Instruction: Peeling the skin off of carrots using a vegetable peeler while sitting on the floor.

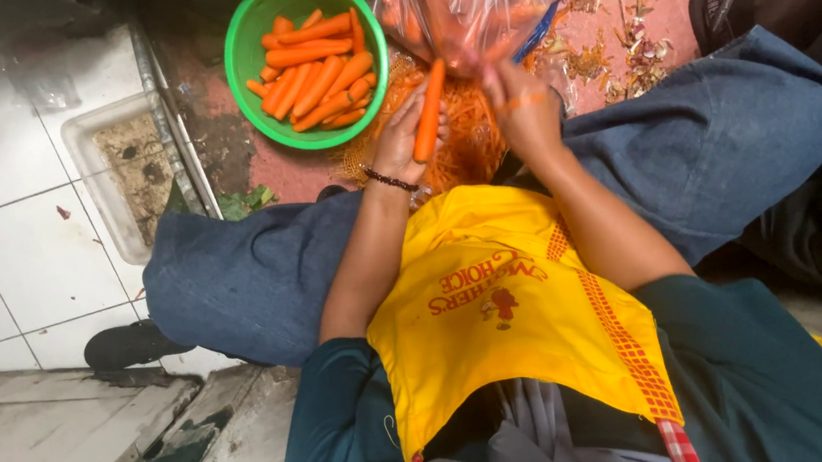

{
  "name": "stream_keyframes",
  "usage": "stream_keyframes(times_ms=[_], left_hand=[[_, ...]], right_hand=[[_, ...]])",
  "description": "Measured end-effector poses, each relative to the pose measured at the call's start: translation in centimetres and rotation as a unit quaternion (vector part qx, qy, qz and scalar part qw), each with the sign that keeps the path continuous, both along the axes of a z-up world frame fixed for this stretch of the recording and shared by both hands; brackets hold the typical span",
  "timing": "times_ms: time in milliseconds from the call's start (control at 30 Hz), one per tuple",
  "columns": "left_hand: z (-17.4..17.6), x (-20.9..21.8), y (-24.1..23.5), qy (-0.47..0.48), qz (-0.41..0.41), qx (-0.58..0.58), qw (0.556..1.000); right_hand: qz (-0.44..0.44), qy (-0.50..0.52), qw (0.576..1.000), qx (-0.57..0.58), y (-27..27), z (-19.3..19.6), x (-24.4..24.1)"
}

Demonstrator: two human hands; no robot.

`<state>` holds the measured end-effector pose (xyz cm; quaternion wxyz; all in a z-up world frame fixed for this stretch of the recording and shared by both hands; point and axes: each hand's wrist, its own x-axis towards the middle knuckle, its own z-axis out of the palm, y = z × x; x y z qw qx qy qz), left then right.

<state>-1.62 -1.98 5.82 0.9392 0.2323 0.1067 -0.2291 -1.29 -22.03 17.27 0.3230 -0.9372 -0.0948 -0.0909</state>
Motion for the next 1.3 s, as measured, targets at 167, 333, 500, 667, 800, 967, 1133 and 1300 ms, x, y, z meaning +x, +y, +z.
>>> stream_keyframes(times_ms=[167, 333, 500, 667, 800, 967, 1133, 1300], left_hand=[[-1.9, 0.9, 1.1, 0.029, 0.081, -0.001, 0.996], [1.2, 0.6, 1.5, -0.010, 0.080, -0.023, 0.997], [1.2, 0.8, 1.5, -0.038, 0.111, 0.006, 0.993], [1.0, 0.9, 1.3, -0.039, 0.148, 0.030, 0.988], [1.1, 0.9, 1.2, -0.032, 0.159, 0.009, 0.987], [2.0, 0.9, 1.2, -0.034, 0.159, 0.002, 0.987], [3.1, 0.0, 0.1, -0.069, 0.095, 0.071, 0.990], [4.6, -0.8, -0.8, -0.057, -0.008, 0.047, 0.997]], right_hand=[[0.091, 0.019, 0.994, 0.051, 2.1, -0.4, -4.5], [0.144, -0.012, 0.989, -0.002, 2.9, 1.2, -5.0], [0.146, -0.018, 0.989, -0.008, 3.0, 1.6, -5.0], [0.137, -0.023, 0.990, -0.002, 3.1, 1.3, -5.2], [0.126, -0.033, 0.991, 0.002, 3.2, 1.2, -5.4], [0.118, -0.055, 0.991, 0.005, 3.6, 1.7, -5.6], [0.079, -0.074, 0.994, 0.026, 3.7, 0.2, -4.8], [-0.033, -0.043, 0.998, 0.026, 0.1, -0.8, -0.9]])
